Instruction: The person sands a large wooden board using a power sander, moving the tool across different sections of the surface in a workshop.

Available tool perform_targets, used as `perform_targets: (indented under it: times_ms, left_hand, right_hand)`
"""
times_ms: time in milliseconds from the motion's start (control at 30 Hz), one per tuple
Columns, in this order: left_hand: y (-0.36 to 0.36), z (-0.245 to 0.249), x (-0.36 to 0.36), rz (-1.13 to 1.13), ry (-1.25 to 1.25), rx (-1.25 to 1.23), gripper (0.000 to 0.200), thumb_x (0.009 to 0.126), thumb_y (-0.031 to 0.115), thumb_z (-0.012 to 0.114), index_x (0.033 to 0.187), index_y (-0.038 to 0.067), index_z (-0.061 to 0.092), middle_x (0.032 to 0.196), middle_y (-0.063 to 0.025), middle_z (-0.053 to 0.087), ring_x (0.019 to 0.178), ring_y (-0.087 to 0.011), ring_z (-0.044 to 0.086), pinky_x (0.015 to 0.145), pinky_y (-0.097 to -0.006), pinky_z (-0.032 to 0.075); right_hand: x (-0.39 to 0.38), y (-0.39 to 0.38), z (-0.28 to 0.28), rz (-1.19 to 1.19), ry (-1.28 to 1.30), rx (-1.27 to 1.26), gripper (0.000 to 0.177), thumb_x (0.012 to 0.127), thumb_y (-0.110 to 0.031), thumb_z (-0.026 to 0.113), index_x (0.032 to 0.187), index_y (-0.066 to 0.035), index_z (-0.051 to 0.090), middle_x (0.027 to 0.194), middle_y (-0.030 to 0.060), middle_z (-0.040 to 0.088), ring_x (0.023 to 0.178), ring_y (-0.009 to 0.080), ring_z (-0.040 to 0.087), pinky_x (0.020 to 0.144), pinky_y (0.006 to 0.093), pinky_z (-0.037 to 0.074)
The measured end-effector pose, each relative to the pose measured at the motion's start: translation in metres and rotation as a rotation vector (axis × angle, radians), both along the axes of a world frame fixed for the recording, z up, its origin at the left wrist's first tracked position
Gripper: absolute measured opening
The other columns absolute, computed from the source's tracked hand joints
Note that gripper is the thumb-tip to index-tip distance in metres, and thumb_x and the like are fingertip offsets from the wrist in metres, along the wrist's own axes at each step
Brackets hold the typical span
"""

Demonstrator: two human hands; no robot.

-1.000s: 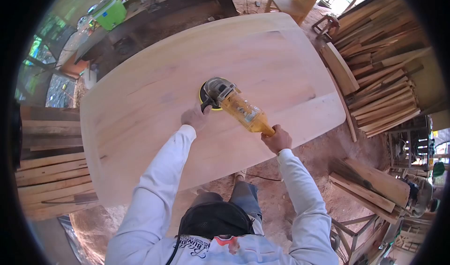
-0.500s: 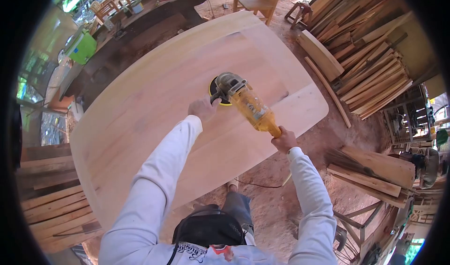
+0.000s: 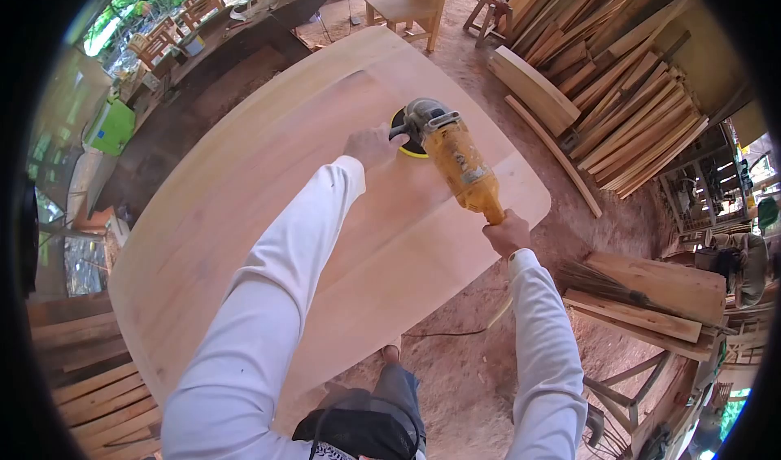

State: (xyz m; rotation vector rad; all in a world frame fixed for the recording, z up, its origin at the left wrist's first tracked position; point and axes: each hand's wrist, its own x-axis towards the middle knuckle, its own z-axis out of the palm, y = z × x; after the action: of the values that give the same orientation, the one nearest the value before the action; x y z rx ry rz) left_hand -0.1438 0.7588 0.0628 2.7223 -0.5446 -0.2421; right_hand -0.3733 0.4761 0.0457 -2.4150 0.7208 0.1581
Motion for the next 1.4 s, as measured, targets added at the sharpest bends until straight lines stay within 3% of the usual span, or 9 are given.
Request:
perform_targets:
  times_ms: [233,433,533,600,733,833,933,1233,1400]
  left_hand:
    - [-0.071,0.000,0.032,-0.090,-0.028,0.071,0.061,0.101,0.060,0.045,0.115,0.006,0.070,0.106,-0.0150,0.076,0.099,-0.0314,0.073,0.089,-0.0459,0.052]
    - [-0.079,-0.008,0.025,-0.175,-0.113,0.109,0.058,0.098,0.062,0.051,0.105,0.008,0.072,0.095,-0.0135,0.076,0.088,-0.0288,0.075,0.078,-0.0427,0.055]
    - [-0.055,-0.022,0.005,-0.222,-0.199,-0.033,0.064,0.099,0.064,0.047,0.105,0.005,0.069,0.082,-0.0154,0.075,0.075,-0.0316,0.074,0.067,-0.0433,0.057]
    - [-0.036,-0.022,-0.018,-0.190,-0.137,-0.073,0.063,0.098,0.064,0.050,0.102,0.004,0.069,0.081,-0.0161,0.074,0.075,-0.0321,0.074,0.068,-0.0441,0.057]
    - [0.028,-0.014,-0.075,-0.109,-0.067,-0.069,0.059,0.098,0.060,0.053,0.100,0.002,0.068,0.081,-0.0167,0.073,0.076,-0.0332,0.073,0.068,-0.0455,0.057]
    - [0.091,-0.008,-0.110,-0.028,-0.023,-0.066,0.058,0.098,0.058,0.054,0.100,0.002,0.068,0.079,-0.0170,0.073,0.075,-0.0342,0.072,0.067,-0.0461,0.057]
    - [0.158,0.002,-0.129,0.040,0.023,-0.039,0.058,0.098,0.057,0.055,0.101,0.001,0.068,0.078,-0.0174,0.072,0.074,-0.0351,0.072,0.067,-0.0467,0.056]
    - [0.354,-0.006,-0.182,0.284,-0.031,-0.079,0.058,0.097,0.058,0.056,0.104,0.002,0.068,0.079,-0.0180,0.072,0.074,-0.0362,0.072,0.068,-0.0472,0.055]
    - [0.457,-0.009,-0.229,0.440,0.047,-0.008,0.061,0.097,0.061,0.055,0.107,0.002,0.067,0.083,-0.0171,0.074,0.077,-0.0356,0.072,0.070,-0.0466,0.055]
  right_hand:
    - [0.005,-0.010,0.022,-0.202,0.013,0.139,0.028,0.078,-0.017,0.071,0.097,0.003,0.069,0.068,0.0112,0.068,0.053,0.0190,0.066,0.052,0.0361,0.054]
    - [-0.023,-0.009,0.018,-0.244,0.044,0.149,0.024,0.078,-0.016,0.071,0.093,0.003,0.069,0.067,0.0107,0.067,0.055,0.0203,0.067,0.053,0.0369,0.053]
    - [-0.045,-0.003,0.010,-0.229,0.037,0.178,0.023,0.078,-0.016,0.071,0.092,0.002,0.069,0.067,0.0111,0.067,0.059,0.0213,0.068,0.056,0.0369,0.054]
    - [-0.069,0.005,0.002,-0.205,0.015,0.189,0.023,0.078,-0.015,0.071,0.093,0.001,0.070,0.069,0.0118,0.068,0.061,0.0222,0.069,0.058,0.0369,0.054]
    - [-0.114,0.043,-0.025,-0.119,-0.048,0.123,0.016,0.078,-0.009,0.068,0.093,-0.002,0.067,0.066,0.0040,0.064,0.053,0.0137,0.061,0.048,0.0318,0.050]
    - [-0.123,0.092,-0.011,-0.074,0.043,0.194,0.021,0.078,-0.009,0.068,0.098,-0.002,0.066,0.068,0.0046,0.064,0.053,0.0138,0.061,0.049,0.0312,0.050]
    - [-0.124,0.136,-0.024,-0.009,0.073,0.205,0.028,0.076,-0.015,0.071,0.100,0.000,0.069,0.080,0.0166,0.072,0.073,0.0270,0.072,0.065,0.0400,0.055]
    - [-0.104,0.305,0.002,0.119,0.196,0.355,0.024,0.077,-0.010,0.067,0.099,0.001,0.068,0.072,0.0099,0.066,0.057,0.0163,0.062,0.052,0.0358,0.050]
    - [-0.112,0.381,-0.029,0.310,0.174,0.332,0.027,0.076,-0.014,0.069,0.099,0.001,0.067,0.079,0.0173,0.070,0.069,0.0289,0.069,0.063,0.0410,0.054]
